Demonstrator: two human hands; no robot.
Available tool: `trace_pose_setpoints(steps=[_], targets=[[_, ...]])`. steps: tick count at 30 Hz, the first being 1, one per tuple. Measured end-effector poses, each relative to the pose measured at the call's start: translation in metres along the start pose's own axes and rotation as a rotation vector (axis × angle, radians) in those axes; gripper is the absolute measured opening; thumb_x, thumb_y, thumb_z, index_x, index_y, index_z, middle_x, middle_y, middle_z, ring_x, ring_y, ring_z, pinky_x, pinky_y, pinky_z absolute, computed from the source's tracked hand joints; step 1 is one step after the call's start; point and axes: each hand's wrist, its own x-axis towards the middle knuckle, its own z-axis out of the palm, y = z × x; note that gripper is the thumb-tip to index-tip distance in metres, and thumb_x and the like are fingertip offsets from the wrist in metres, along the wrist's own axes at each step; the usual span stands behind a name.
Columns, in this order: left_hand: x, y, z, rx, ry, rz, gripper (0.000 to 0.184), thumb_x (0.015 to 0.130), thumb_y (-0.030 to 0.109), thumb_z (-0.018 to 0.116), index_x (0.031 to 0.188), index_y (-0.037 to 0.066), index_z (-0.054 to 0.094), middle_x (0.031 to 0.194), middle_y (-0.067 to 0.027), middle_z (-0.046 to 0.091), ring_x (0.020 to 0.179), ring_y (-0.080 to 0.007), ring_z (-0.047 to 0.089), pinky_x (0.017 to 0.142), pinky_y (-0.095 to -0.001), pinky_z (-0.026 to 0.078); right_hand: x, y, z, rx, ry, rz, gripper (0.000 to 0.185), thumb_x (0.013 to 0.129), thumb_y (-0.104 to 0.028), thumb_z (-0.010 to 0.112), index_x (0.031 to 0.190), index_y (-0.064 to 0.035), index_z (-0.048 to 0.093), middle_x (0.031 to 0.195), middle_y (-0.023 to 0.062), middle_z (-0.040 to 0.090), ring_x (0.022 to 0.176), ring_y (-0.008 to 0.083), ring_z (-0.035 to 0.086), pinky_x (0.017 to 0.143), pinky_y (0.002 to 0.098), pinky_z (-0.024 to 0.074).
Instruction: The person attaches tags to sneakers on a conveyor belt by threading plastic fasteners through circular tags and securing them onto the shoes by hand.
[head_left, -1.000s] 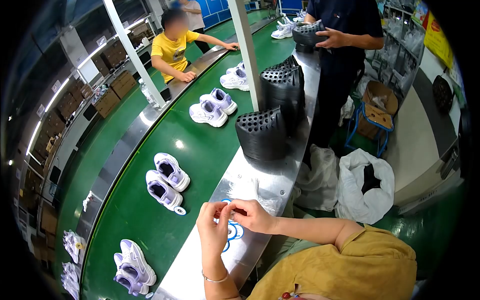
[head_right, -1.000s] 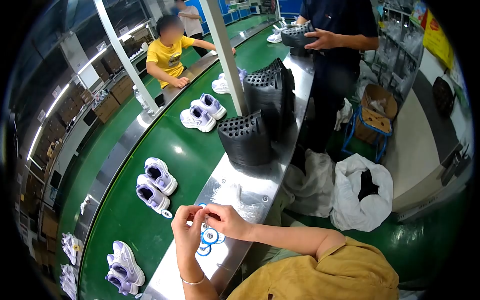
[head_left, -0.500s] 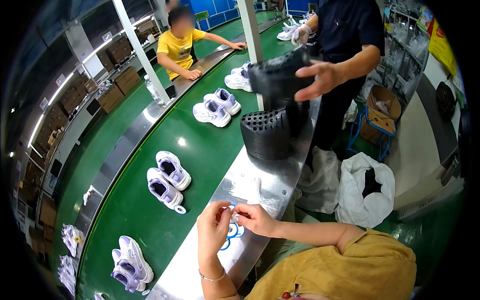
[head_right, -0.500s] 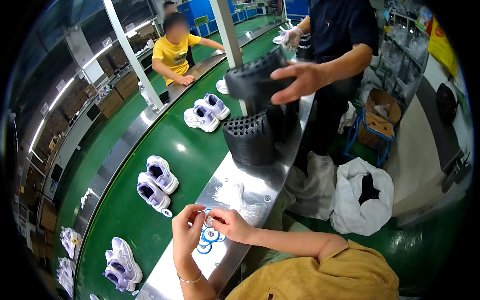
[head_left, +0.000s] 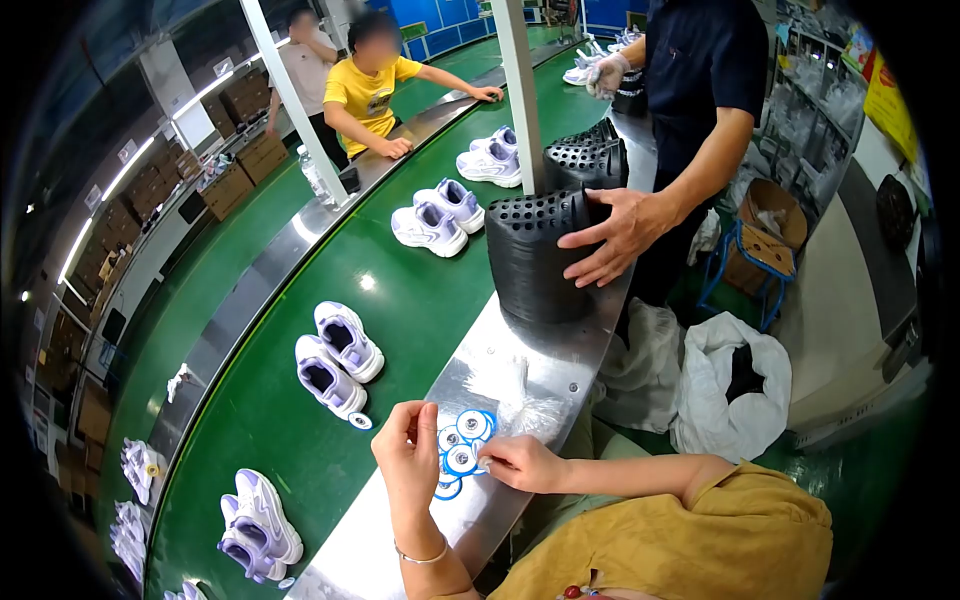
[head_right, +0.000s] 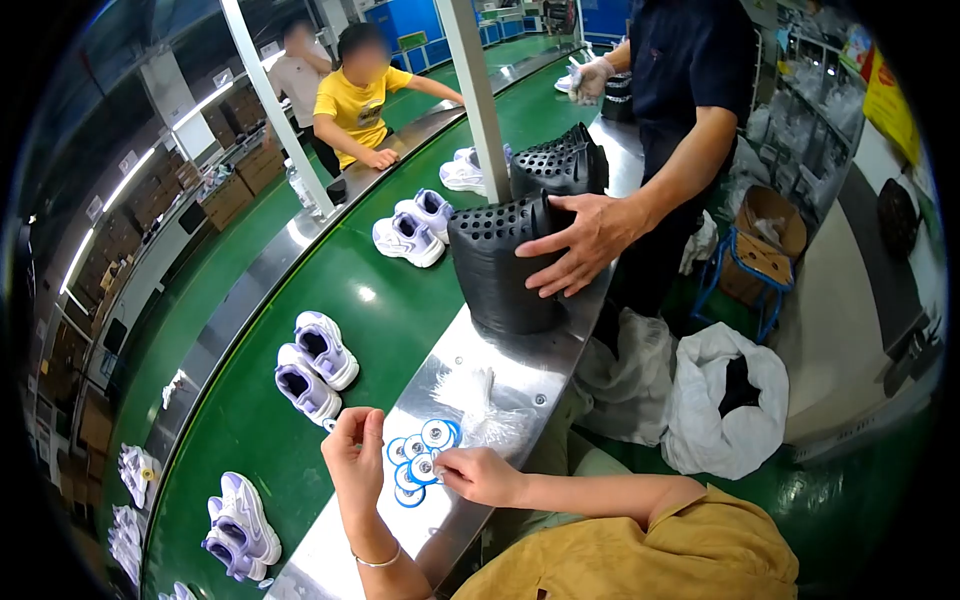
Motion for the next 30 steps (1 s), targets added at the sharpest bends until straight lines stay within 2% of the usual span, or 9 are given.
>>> trace_pose_setpoints(steps=[5,7,10,16,30], targets=[[0.000,0.006,-0.002,-0.018,0.073,0.039,0.014,0.084,0.008,0.062,0.076,-0.002,0.058,0.057,-0.0007,0.051,0.050,-0.0054,0.043,0.046,-0.0195,0.035,-0.015,0.010,-0.001,-0.109,-0.061,-0.120,0.009,0.075,-0.005,0.059,0.084,-0.0027,0.056,0.070,0.0113,0.058,0.063,0.0283,0.059,0.055,0.0349,0.0465],[0.001,0.006,-0.002,-0.052,0.087,0.034,0.017,0.085,0.009,0.062,0.074,-0.002,0.056,0.054,0.0005,0.049,0.049,-0.0047,0.041,0.045,-0.0192,0.033,-0.018,0.015,0.000,-0.240,-0.079,-0.311,0.014,0.071,-0.004,0.060,0.084,-0.0039,0.055,0.070,0.0083,0.056,0.062,0.0250,0.059,0.053,0.0341,0.0468],[0.003,0.006,0.000,-0.050,0.097,0.043,0.019,0.085,0.010,0.061,0.072,-0.001,0.054,0.053,0.0012,0.046,0.048,-0.0040,0.039,0.044,-0.0192,0.030,-0.022,0.015,-0.001,-0.347,-0.192,-0.383,0.018,0.069,-0.005,0.061,0.086,-0.0051,0.055,0.069,0.0059,0.052,0.062,0.0224,0.057,0.051,0.0329,0.0465],[0.006,0.006,0.005,-0.067,0.089,0.024,0.019,0.085,0.009,0.061,0.071,-0.002,0.054,0.052,0.0021,0.044,0.048,-0.0037,0.036,0.043,-0.0197,0.027,-0.022,0.016,-0.005,-0.339,-0.164,-0.364,0.018,0.069,-0.006,0.062,0.086,-0.0047,0.054,0.070,0.0058,0.050,0.064,0.0213,0.056,0.052,0.0313,0.0463],[0.008,0.005,0.009,-0.080,0.115,0.033,0.017,0.085,0.010,0.062,0.074,-0.002,0.057,0.054,0.0021,0.045,0.049,-0.0042,0.036,0.044,-0.0198,0.028,-0.020,0.019,-0.008,-0.336,-0.161,-0.377,0.016,0.071,-0.005,0.061,0.085,-0.0039,0.053,0.071,0.0068,0.051,0.065,0.0220,0.057,0.054,0.0316,0.0469]])
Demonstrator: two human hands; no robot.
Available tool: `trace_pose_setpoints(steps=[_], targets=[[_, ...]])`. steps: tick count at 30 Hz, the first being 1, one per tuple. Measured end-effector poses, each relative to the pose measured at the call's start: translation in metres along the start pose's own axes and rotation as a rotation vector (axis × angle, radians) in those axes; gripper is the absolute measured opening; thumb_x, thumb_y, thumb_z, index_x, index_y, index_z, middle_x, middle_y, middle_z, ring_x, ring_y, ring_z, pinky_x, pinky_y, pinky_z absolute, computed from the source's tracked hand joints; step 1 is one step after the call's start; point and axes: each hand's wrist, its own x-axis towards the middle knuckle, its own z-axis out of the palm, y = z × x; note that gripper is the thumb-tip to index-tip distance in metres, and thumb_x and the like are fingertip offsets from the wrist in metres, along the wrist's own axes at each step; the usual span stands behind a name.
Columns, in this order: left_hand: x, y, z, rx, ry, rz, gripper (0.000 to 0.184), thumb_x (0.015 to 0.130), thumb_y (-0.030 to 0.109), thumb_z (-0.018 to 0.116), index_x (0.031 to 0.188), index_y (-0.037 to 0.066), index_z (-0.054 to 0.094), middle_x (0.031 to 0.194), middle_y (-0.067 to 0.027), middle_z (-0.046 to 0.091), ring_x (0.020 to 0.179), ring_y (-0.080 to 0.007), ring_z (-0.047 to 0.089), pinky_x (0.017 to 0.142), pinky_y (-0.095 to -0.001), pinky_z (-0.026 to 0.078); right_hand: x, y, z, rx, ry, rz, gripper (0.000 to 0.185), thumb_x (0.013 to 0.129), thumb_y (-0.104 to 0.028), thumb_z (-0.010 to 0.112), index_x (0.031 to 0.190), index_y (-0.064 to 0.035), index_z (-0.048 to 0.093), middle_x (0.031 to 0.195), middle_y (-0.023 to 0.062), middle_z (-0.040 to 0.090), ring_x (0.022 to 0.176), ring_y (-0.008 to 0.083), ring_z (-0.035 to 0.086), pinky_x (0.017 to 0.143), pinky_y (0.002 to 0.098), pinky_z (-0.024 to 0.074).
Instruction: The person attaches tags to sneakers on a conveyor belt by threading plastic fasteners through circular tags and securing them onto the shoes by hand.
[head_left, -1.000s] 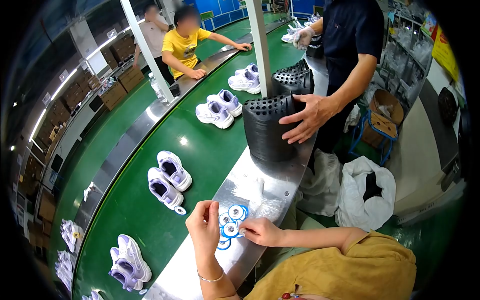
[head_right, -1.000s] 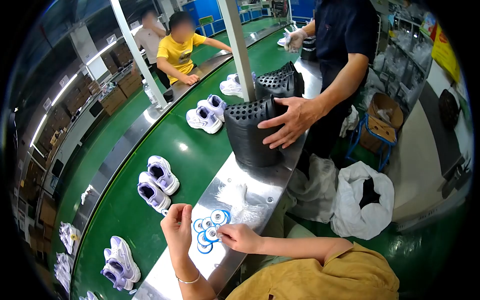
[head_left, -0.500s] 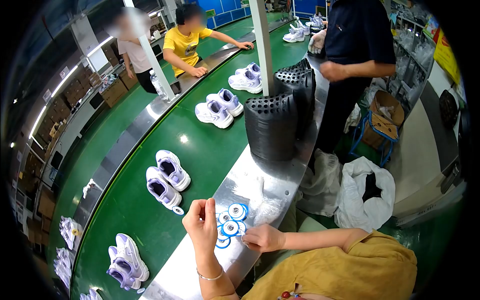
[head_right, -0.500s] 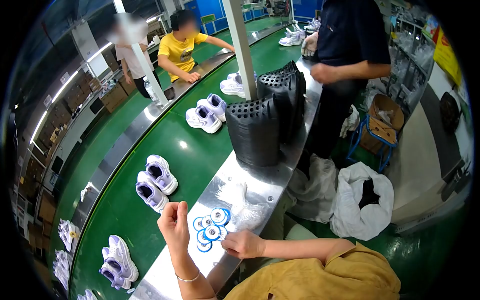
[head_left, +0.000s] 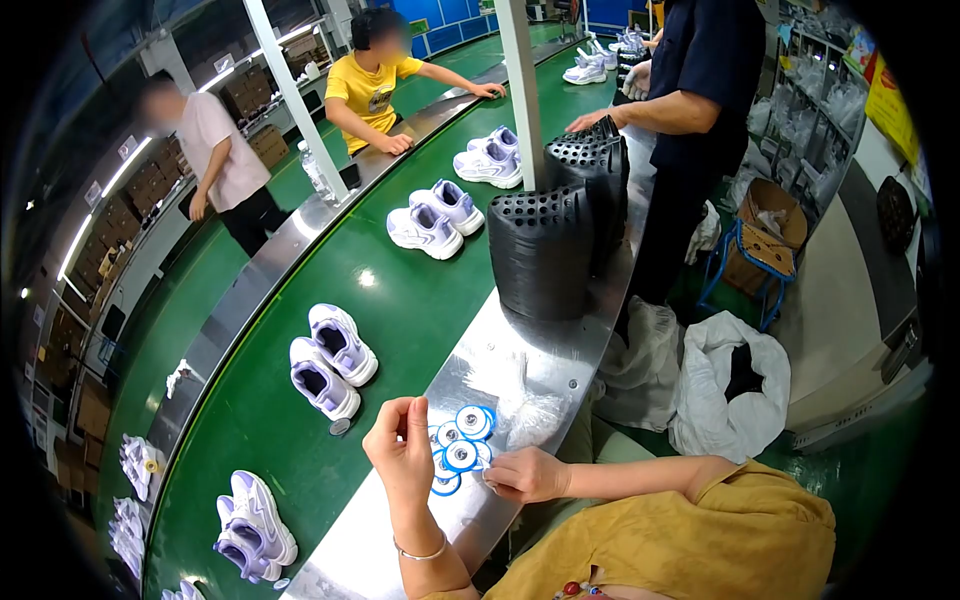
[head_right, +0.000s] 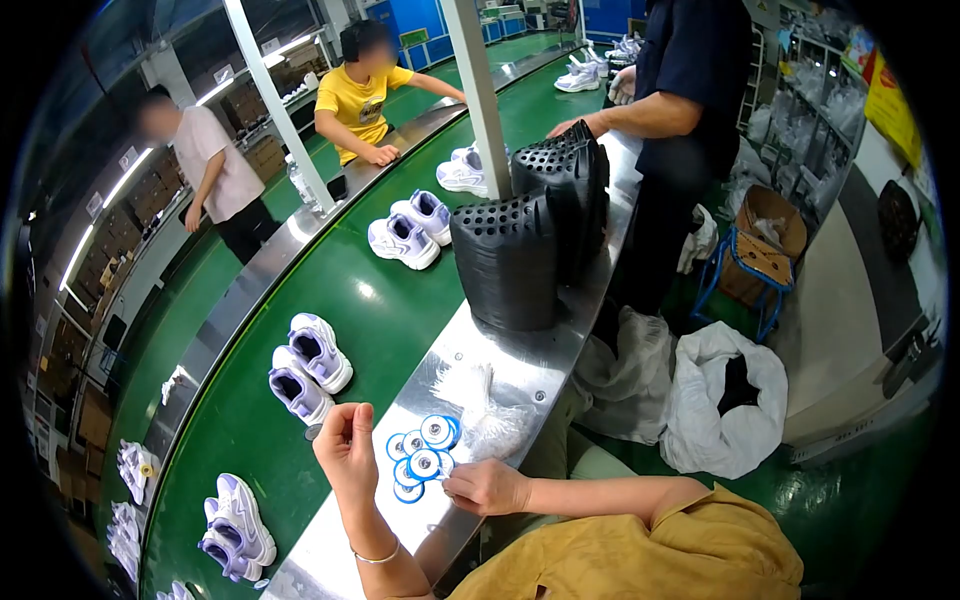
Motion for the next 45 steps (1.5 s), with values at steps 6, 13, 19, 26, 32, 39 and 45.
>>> trace_pose_setpoints(steps=[6,13,19,26,32,39,45], targets=[[0.001,0.000,0.000,-0.002,0.006,0.006,0.019,0.085,0.012,0.062,0.073,-0.002,0.057,0.054,0.0021,0.045,0.049,-0.0043,0.036,0.044,-0.0198,0.027,-0.001,0.002,0.000,0.008,0.005,0.007,0.017,0.071,-0.005,0.061,0.086,-0.0036,0.054,0.071,0.0072,0.051,0.064,0.0226,0.057,0.054,0.0323,0.0470],[0.002,-0.003,0.002,-0.023,0.031,0.027,0.027,0.087,0.013,0.060,0.066,-0.001,0.051,0.051,0.0026,0.039,0.048,-0.0048,0.030,0.043,-0.0221,0.023,-0.002,0.004,-0.001,0.015,0.008,0.011,0.018,0.072,-0.005,0.061,0.088,-0.0035,0.054,0.071,0.0077,0.052,0.064,0.0234,0.057,0.054,0.0326,0.0471],[0.002,-0.003,0.002,-0.029,0.038,0.065,0.029,0.087,0.013,0.059,0.064,0.000,0.049,0.051,0.0026,0.038,0.048,-0.0047,0.029,0.043,-0.0224,0.022,-0.001,0.004,-0.003,0.021,0.018,0.016,0.018,0.071,-0.004,0.062,0.087,-0.0028,0.053,0.071,0.0080,0.052,0.064,0.0237,0.057,0.054,0.0331,0.0467],[0.003,-0.004,0.003,-0.017,0.034,0.046,0.024,0.084,0.012,0.063,0.066,-0.001,0.053,0.052,0.0020,0.043,0.048,-0.0041,0.034,0.043,-0.0201,0.025,0.000,0.005,-0.001,0.026,0.026,0.022,0.017,0.072,-0.004,0.061,0.086,-0.0030,0.053,0.070,0.0080,0.051,0.063,0.0239,0.057,0.054,0.0330,0.0467],[0.004,-0.002,0.006,-0.015,0.028,0.062,0.020,0.083,0.011,0.065,0.069,-0.002,0.056,0.053,0.0012,0.047,0.049,-0.0043,0.038,0.044,-0.0187,0.030,0.001,0.007,-0.003,0.025,0.025,0.024,0.016,0.072,-0.004,0.061,0.086,-0.0034,0.052,0.070,0.0081,0.051,0.063,0.0239,0.056,0.054,0.0333,0.0462],[0.004,-0.002,0.007,-0.023,0.019,0.061,0.020,0.083,0.011,0.065,0.070,-0.002,0.057,0.053,0.0012,0.047,0.049,-0.0045,0.038,0.044,-0.0186,0.030,0.000,0.009,-0.002,0.025,0.016,0.025,0.016,0.073,-0.004,0.061,0.086,-0.0033,0.051,0.070,0.0080,0.049,0.063,0.0238,0.056,0.054,0.0337,0.0460],[0.005,0.000,0.007,-0.022,0.016,0.053,0.020,0.083,0.012,0.065,0.070,-0.002,0.057,0.054,0.0008,0.048,0.049,-0.0048,0.039,0.045,-0.0187,0.030,0.000,0.010,-0.002,0.030,0.021,0.021,0.016,0.073,-0.005,0.060,0.086,-0.0035,0.051,0.070,0.0078,0.049,0.063,0.0239,0.056,0.054,0.0336,0.0459]])
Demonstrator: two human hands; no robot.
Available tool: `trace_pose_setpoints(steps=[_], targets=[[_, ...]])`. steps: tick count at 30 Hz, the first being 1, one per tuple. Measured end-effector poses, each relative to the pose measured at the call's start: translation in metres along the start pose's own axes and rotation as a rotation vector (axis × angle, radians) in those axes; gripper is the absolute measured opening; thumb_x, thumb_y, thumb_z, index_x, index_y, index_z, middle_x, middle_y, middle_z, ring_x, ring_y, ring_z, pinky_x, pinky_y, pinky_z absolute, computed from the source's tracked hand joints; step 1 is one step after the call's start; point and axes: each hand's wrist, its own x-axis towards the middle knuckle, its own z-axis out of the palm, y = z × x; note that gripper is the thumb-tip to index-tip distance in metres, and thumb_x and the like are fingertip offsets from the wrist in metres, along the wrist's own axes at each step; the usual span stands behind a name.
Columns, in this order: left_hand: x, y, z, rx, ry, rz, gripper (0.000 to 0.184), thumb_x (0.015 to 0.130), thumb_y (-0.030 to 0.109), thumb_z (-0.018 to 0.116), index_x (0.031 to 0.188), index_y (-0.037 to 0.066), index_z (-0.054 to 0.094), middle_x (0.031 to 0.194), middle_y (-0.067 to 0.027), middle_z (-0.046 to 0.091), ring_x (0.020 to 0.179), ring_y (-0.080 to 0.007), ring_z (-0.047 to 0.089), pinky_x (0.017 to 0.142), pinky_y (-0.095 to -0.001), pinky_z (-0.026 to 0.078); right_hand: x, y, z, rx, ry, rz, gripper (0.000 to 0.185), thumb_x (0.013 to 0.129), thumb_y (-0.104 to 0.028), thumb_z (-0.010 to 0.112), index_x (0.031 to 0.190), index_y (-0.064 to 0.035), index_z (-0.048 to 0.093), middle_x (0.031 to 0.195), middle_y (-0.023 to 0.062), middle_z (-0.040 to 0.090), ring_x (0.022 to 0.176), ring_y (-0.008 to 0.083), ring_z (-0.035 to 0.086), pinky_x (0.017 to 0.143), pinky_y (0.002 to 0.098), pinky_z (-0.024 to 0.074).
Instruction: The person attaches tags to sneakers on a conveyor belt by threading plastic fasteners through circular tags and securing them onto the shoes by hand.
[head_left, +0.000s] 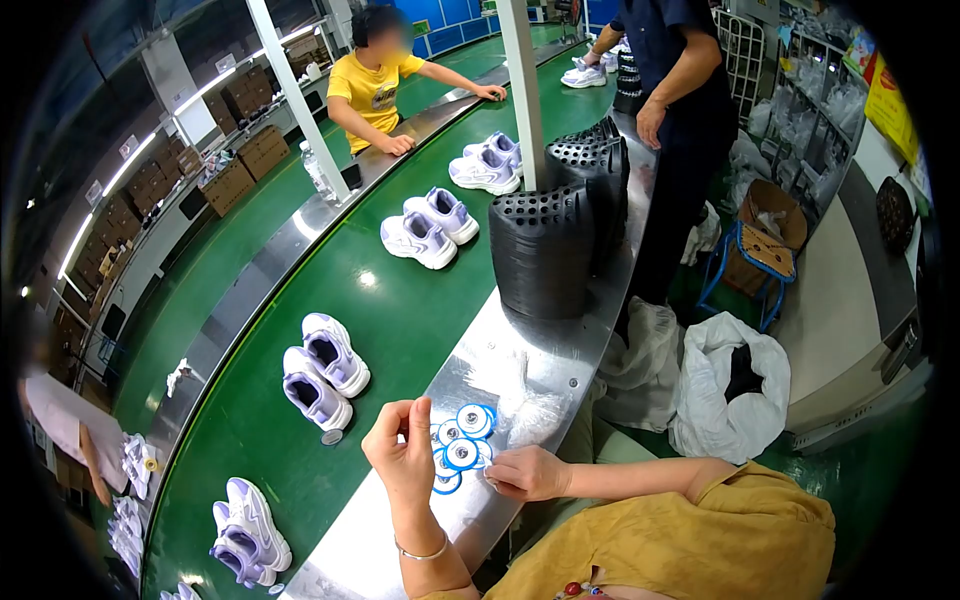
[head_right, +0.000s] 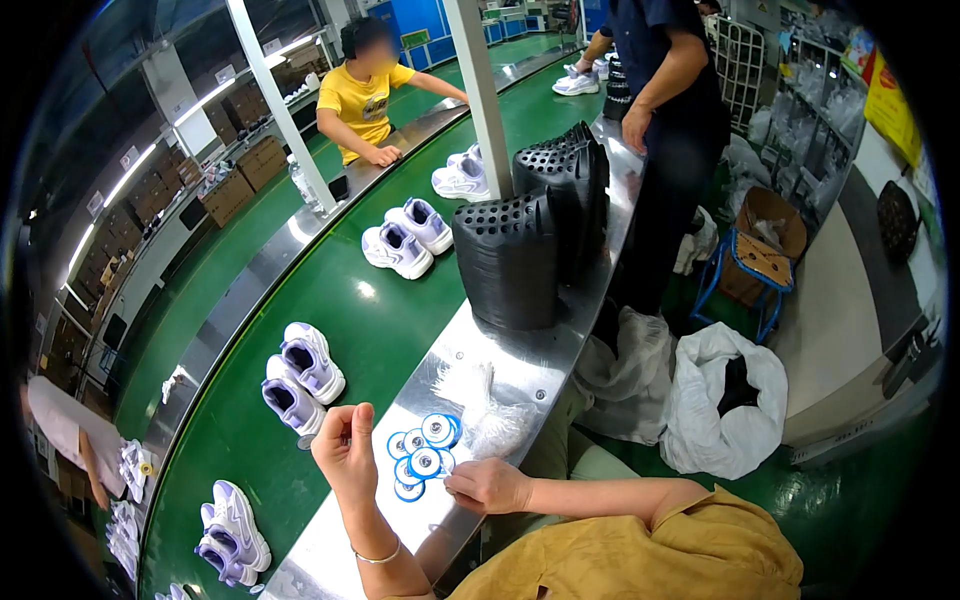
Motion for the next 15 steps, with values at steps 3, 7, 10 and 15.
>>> trace_pose_setpoints(steps=[3,7,10,15], targets=[[-0.0002,-0.0023,0.0001,-0.009,-0.002,-0.014,0.021,0.083,0.012,0.065,0.070,-0.002,0.057,0.054,0.0005,0.048,0.050,-0.0049,0.039,0.045,-0.0189,0.031,-0.0021,0.0022,0.0020,-0.006,0.002,0.002,0.017,0.073,-0.005,0.060,0.086,-0.0038,0.051,0.070,0.0077,0.049,0.062,0.0239,0.056,0.053,0.0337,0.0457],[0.0006,-0.0033,0.0020,-0.024,-0.002,-0.014,0.020,0.083,0.011,0.064,0.071,-0.003,0.057,0.054,0.0002,0.048,0.050,-0.0051,0.039,0.046,-0.0192,0.031,-0.0012,0.0026,0.0002,-0.009,0.008,0.004,0.017,0.073,-0.005,0.060,0.086,-0.0042,0.050,0.069,0.0075,0.048,0.062,0.0239,0.055,0.053,0.0338,0.0455],[0.0013,-0.0038,0.0031,-0.020,-0.004,-0.020,0.020,0.083,0.011,0.064,0.071,-0.003,0.057,0.054,0.0002,0.048,0.050,-0.0051,0.040,0.046,-0.0190,0.032,-0.0010,0.0035,-0.0003,-0.013,0.007,0.002,0.016,0.073,-0.005,0.060,0.086,-0.0040,0.050,0.069,0.0076,0.048,0.062,0.0237,0.055,0.053,0.0338,0.0454],[0.0016,-0.0030,0.0039,-0.013,-0.003,-0.021,0.020,0.084,0.011,0.064,0.071,-0.003,0.057,0.054,0.0001,0.049,0.050,-0.0052,0.040,0.047,-0.0190,0.032,0.0001,0.0038,-0.0023,-0.012,0.010,-0.008,0.016,0.073,-0.005,0.060,0.086,-0.0037,0.050,0.069,0.0077,0.048,0.061,0.0236,0.055,0.053,0.0338,0.0452]])
